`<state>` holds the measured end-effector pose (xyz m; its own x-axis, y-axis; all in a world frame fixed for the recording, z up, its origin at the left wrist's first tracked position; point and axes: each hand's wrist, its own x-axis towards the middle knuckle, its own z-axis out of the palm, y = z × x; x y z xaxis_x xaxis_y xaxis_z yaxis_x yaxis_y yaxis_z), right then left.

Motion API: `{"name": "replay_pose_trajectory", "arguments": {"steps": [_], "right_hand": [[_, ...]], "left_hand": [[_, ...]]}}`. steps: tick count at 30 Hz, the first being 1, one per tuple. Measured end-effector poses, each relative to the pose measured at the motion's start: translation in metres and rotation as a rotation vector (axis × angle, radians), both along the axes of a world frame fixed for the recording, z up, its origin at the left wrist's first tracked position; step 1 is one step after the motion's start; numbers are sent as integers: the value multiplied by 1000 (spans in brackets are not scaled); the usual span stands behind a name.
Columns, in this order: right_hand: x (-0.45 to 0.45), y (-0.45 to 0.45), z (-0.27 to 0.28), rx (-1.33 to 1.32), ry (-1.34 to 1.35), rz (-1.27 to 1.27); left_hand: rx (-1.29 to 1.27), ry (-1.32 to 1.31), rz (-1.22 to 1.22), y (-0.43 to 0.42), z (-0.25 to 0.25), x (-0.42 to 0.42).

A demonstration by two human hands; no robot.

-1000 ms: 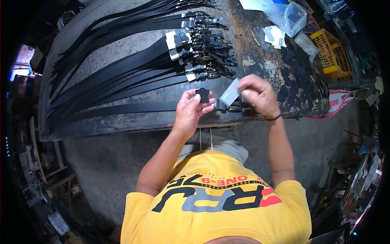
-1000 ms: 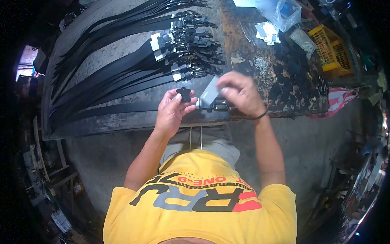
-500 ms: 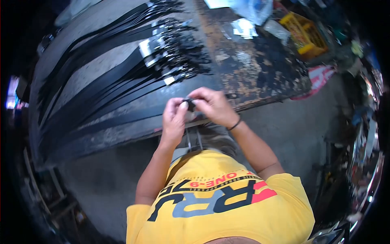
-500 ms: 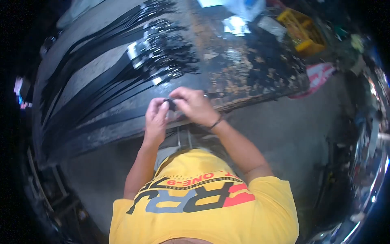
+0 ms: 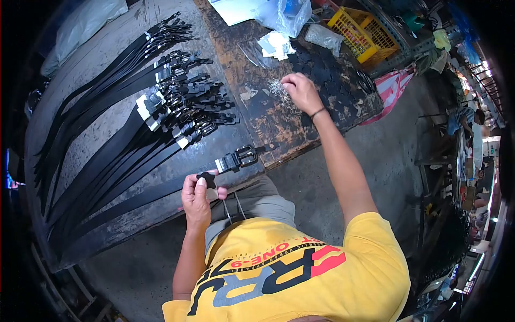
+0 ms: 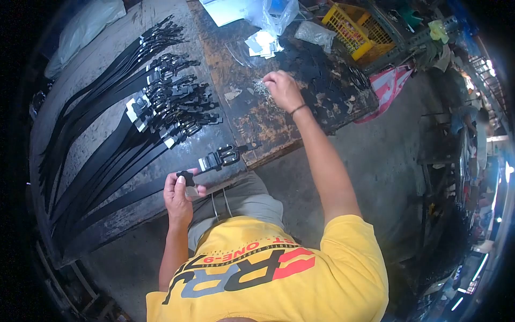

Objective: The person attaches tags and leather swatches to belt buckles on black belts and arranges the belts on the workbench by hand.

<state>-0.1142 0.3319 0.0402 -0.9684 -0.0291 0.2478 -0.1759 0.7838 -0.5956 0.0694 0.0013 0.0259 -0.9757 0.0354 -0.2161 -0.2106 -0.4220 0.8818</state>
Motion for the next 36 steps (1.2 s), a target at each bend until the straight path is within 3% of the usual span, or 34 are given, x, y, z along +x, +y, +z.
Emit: {"name": "replay_pose_trajectory", "arguments": {"steps": [5,7,11,13,16,21,23,25,27,29,31,36], "right_hand": [[-63,1,-25,116,-51,113],[-65,-13,-20,350,-212,28],[-82,-11,-25,455,-307,98],[-86,-2,-18,353,-341,107],[-70,-1,13,-112,-330,41],[-46,-10,59,-272,-290,143],[-34,-20,73,-383,-138,302],[-10,-41,105,-394,-206,357],[7,-58,118,-522,-188,445],[21,-70,125,-487,-155,477],[35,-79,127,-688,-243,532],[54,-91,101,-802,-212,422]], "left_hand": [[-87,-27,-27,3,-1,-1],[-83,-38,-12,2,-1,-1],[-77,-32,12,-3,1,-1],[-55,-26,-5,-7,2,-4],[-59,24,-35,-3,10,-16],[-125,210,-170,19,39,-60],[-92,289,-248,34,50,-85],[-48,361,-282,53,63,-107],[35,324,-373,67,73,-122],[255,275,-494,73,75,-122],[369,223,-554,73,69,-114],[380,71,-512,52,56,-76]]}}
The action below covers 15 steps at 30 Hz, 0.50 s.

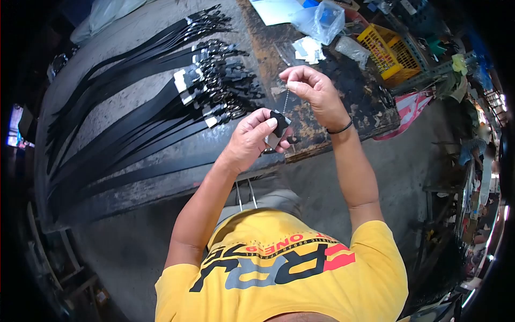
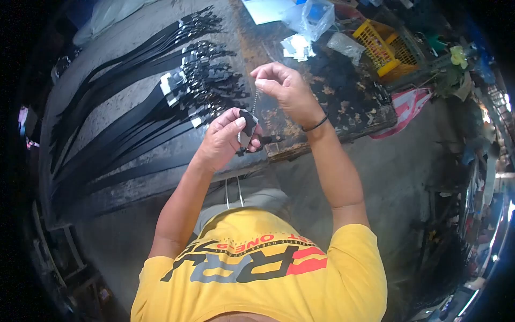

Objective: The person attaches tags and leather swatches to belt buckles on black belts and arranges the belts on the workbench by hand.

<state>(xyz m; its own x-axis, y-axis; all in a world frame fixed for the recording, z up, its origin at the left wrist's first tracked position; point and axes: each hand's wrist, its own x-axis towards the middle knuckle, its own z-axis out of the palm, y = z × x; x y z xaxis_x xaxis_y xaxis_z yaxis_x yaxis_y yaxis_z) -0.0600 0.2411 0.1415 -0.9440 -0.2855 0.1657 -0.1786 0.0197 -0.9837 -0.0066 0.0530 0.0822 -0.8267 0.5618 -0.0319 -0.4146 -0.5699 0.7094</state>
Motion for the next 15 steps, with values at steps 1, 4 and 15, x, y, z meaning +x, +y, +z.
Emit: {"name": "replay_pose_trajectory", "arguments": {"steps": [1,4,15], "right_hand": [[2,0,-13,-8,-13,12],[16,-8,-51,190,98,-159],[71,-45,-90,-189,-519,452]], "left_hand": [[-50,2,38,-4,-3,6],[-196,-10,120,-15,-11,20],[-347,25,186,-40,-25,55]]}}
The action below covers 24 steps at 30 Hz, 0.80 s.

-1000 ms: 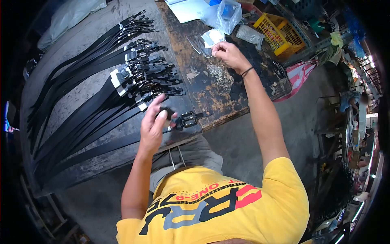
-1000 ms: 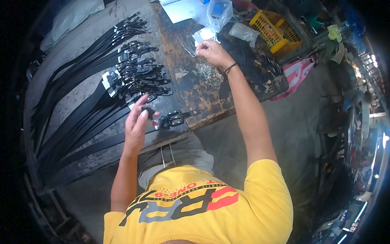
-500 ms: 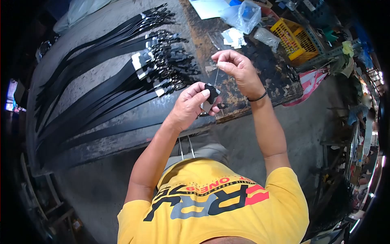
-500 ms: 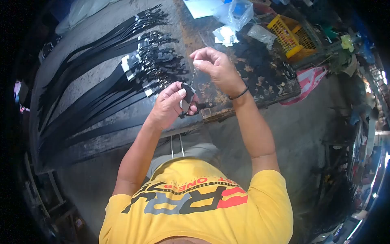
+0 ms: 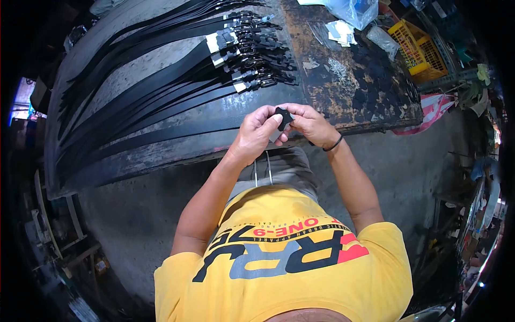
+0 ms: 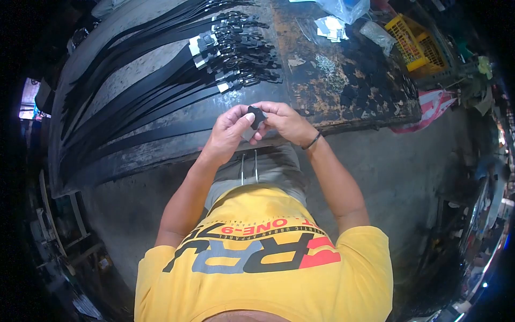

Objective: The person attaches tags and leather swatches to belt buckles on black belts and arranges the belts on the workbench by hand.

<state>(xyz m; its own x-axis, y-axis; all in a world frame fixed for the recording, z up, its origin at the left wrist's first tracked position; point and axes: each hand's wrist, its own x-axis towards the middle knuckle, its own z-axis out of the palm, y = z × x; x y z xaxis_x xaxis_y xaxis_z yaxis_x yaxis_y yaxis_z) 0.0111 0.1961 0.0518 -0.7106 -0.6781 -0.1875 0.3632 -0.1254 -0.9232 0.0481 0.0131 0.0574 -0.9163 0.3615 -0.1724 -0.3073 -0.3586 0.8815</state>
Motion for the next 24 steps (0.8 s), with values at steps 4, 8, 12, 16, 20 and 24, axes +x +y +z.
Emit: {"name": "replay_pose_trajectory", "arguments": {"steps": [4,8,12,16,20,24], "right_hand": [[0,2,10,367,288,-14],[1,5,22,594,430,-187],[6,-3,27,500,386,-339],[10,-13,37,517,440,-349],[6,-20,31,567,626,-357],[6,-32,26,518,668,-460]], "left_hand": [[-14,-55,46,-3,4,6],[-72,-144,106,-6,-3,9],[-106,-137,139,-6,-9,13],[-83,-121,168,-7,-9,15],[-97,-86,177,-8,-7,17],[-80,-58,188,-8,-10,19]]}}
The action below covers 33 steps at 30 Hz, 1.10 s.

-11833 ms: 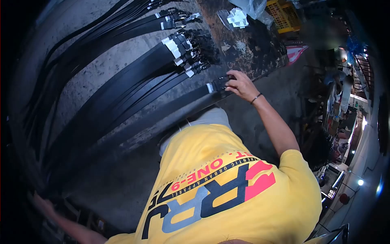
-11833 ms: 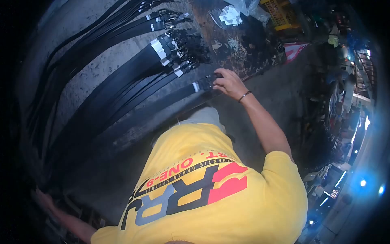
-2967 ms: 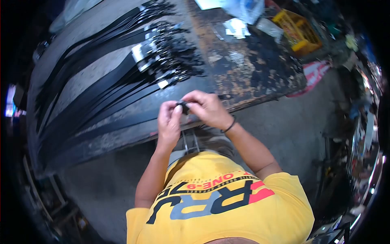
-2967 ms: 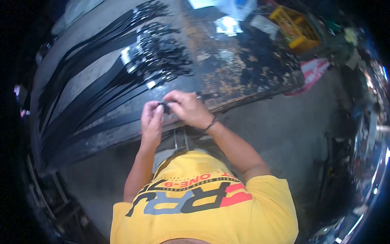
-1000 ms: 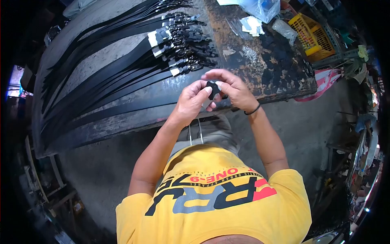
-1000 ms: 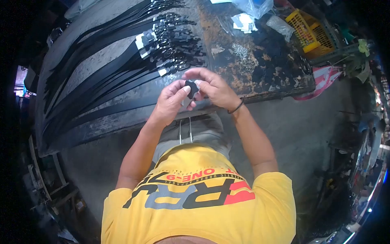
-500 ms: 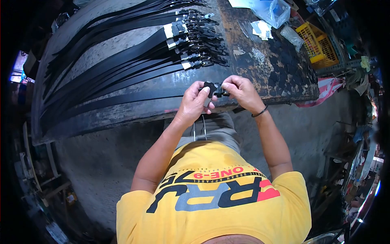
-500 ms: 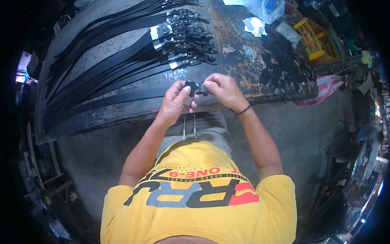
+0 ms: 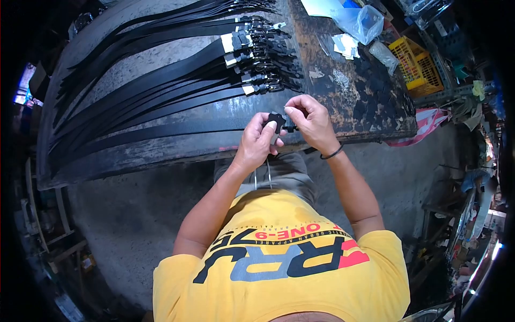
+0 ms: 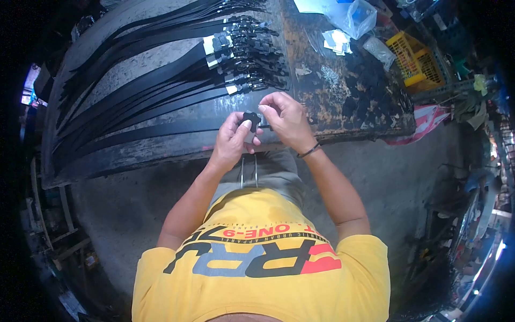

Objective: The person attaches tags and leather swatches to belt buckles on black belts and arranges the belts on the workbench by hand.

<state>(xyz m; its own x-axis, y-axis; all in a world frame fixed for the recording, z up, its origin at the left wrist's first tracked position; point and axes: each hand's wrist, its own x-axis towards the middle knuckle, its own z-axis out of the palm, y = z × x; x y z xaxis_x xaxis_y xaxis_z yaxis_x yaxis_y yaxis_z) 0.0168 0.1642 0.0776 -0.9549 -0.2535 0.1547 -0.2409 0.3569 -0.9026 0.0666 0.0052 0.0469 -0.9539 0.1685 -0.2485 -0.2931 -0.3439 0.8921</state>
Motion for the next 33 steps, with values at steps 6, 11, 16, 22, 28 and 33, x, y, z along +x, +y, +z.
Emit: {"name": "replay_pose_trajectory", "arguments": {"steps": [6,11,16,22,28,33], "right_hand": [[-5,-6,2,65,-48,77],[-7,-5,9,66,9,81],[-5,-1,26,182,71,129],[-4,-1,26,183,145,203],[-5,-3,23,256,208,207],[-5,-4,25,321,230,212]], "left_hand": [[2,24,-20,-2,-3,0],[17,27,3,-4,-1,-2],[23,-18,17,-4,0,-3],[2,-44,40,0,3,-5],[-19,-38,51,1,5,-5],[-16,-30,53,1,6,-4]]}}
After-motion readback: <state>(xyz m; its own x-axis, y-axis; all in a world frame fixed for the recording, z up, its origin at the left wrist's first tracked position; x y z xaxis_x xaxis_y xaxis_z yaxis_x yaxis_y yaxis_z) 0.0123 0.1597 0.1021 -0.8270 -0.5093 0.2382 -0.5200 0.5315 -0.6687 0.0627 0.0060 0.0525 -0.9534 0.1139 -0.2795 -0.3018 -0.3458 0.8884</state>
